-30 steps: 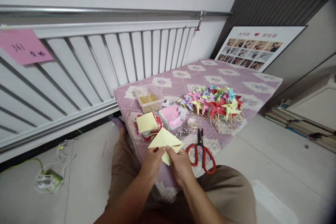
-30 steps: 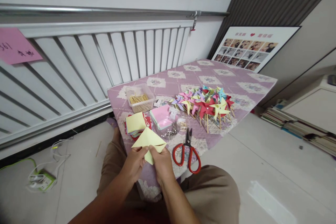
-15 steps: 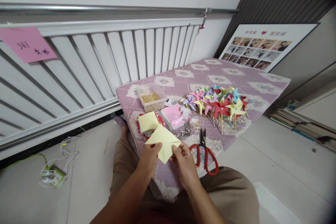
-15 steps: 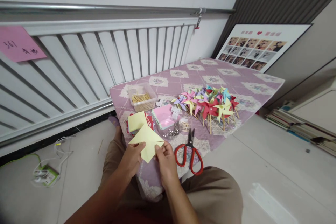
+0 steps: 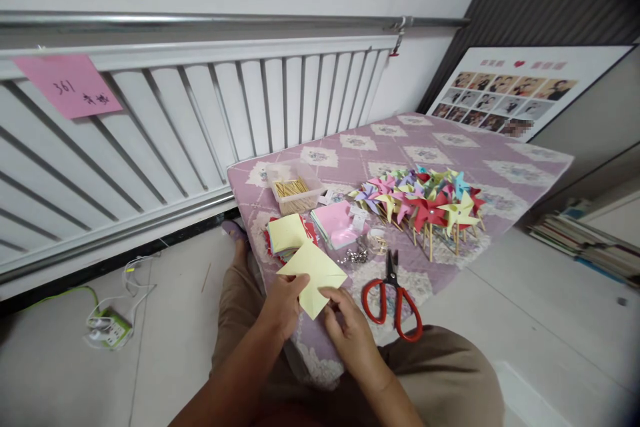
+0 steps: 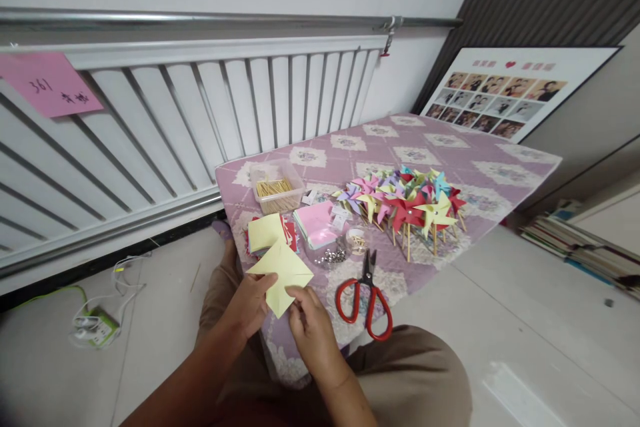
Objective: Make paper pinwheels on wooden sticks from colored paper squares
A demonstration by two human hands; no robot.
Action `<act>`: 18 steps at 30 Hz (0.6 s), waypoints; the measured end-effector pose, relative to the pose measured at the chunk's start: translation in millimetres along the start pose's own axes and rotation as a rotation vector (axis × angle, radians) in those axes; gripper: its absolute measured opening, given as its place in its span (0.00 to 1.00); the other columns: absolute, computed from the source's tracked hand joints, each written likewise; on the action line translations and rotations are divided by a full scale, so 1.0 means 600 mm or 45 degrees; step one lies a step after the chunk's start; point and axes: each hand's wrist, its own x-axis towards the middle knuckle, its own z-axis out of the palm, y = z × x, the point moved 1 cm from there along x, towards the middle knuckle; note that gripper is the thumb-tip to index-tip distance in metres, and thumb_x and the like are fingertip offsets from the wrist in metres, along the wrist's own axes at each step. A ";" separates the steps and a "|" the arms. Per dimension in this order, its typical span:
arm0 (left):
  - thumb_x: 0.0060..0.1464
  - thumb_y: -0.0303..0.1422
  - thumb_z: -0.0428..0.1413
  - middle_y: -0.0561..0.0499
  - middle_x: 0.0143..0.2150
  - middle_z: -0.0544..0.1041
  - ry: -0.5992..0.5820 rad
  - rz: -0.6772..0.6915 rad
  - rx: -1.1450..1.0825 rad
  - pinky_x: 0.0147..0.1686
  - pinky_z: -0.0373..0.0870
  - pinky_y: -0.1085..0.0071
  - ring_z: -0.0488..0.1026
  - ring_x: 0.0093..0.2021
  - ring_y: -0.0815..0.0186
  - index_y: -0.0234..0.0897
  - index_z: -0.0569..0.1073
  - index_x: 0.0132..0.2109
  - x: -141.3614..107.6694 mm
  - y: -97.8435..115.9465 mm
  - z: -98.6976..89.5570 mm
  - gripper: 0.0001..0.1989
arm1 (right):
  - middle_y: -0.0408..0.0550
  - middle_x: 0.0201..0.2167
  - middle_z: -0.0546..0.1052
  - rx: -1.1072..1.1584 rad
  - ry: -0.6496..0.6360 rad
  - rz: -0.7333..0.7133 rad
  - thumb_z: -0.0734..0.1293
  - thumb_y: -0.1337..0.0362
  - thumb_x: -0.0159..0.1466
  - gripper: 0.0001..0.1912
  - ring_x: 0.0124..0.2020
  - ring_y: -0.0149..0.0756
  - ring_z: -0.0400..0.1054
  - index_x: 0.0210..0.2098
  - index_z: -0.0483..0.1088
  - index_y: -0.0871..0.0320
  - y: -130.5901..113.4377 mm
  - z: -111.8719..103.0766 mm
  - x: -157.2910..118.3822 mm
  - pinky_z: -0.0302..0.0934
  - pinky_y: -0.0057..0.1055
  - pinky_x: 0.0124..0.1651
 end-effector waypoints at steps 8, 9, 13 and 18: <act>0.39 0.32 0.62 0.52 0.24 0.77 -0.036 -0.006 0.085 0.25 0.65 0.72 0.69 0.21 0.69 0.32 0.76 0.34 0.000 -0.011 -0.010 0.12 | 0.45 0.36 0.74 0.064 0.013 0.014 0.62 0.74 0.63 0.11 0.39 0.34 0.70 0.41 0.69 0.52 -0.012 -0.014 0.007 0.65 0.27 0.42; 0.40 0.32 0.62 0.53 0.24 0.77 -0.037 -0.001 0.097 0.25 0.65 0.73 0.68 0.20 0.70 0.32 0.76 0.34 0.000 -0.012 -0.011 0.11 | 0.45 0.36 0.74 0.071 0.009 0.026 0.62 0.73 0.63 0.10 0.38 0.34 0.70 0.40 0.70 0.52 -0.013 -0.016 0.007 0.64 0.27 0.41; 0.41 0.32 0.60 0.54 0.21 0.74 -0.036 0.038 0.181 0.24 0.63 0.73 0.64 0.18 0.72 0.33 0.76 0.30 -0.007 -0.009 -0.006 0.07 | 0.44 0.32 0.74 0.097 0.038 0.098 0.64 0.69 0.64 0.05 0.35 0.34 0.69 0.35 0.71 0.54 -0.019 -0.017 0.009 0.63 0.26 0.38; 0.39 0.34 0.60 0.54 0.19 0.72 0.053 0.024 0.269 0.19 0.59 0.75 0.63 0.18 0.72 0.32 0.75 0.27 -0.026 0.007 0.013 0.08 | 0.42 0.26 0.71 0.091 0.122 0.226 0.63 0.64 0.65 0.08 0.30 0.34 0.65 0.29 0.70 0.55 -0.030 -0.013 0.012 0.59 0.26 0.34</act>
